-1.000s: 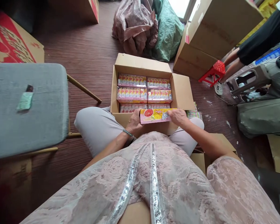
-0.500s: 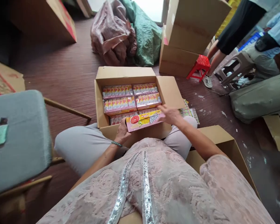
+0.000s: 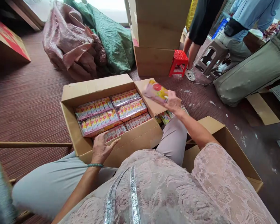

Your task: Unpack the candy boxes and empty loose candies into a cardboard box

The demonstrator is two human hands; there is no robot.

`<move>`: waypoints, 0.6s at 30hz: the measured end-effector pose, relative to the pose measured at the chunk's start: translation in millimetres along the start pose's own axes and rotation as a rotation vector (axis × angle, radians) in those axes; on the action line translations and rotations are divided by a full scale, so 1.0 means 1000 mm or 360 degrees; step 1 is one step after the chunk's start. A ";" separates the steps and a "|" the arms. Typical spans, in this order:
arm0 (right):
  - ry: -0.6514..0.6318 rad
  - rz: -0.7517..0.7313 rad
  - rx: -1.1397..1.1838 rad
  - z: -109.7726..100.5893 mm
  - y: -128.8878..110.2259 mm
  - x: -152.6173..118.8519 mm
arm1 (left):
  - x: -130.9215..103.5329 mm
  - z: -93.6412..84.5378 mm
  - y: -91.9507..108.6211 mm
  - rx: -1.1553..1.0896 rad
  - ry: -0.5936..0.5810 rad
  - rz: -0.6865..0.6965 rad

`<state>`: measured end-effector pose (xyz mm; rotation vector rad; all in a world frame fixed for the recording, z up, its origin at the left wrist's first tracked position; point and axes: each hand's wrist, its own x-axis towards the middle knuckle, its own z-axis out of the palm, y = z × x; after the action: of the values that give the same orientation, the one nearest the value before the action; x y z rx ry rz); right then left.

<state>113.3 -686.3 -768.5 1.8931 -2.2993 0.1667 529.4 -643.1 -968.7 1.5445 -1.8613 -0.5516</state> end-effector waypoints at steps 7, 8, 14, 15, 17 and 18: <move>-0.0109 0.1022 -0.0064 0.034 0.149 0.018 | 0.008 0.002 -0.032 0.0292 -0.0268 -0.0308; -0.0164 0.1107 -0.0067 0.046 0.158 0.012 | 0.010 0.001 -0.033 0.0306 -0.0299 -0.0327; -0.0464 0.1180 -0.0140 0.105 0.162 -0.011 | 0.031 -0.013 -0.038 0.0498 -0.0329 -0.0424; -0.0455 0.1171 -0.0144 0.110 0.161 -0.006 | 0.038 -0.016 -0.040 0.0536 -0.0310 -0.0430; -0.0368 0.1142 -0.0149 0.117 0.159 0.009 | 0.056 -0.024 -0.044 0.0607 -0.0291 -0.0445; -0.0310 0.1122 -0.0155 0.119 0.159 0.019 | 0.066 -0.028 -0.046 0.0647 -0.0298 -0.0461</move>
<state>-52.3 -696.0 -879.5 1.0193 -2.9464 -0.0543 574.9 -714.7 -966.4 2.1161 -1.9895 -0.4774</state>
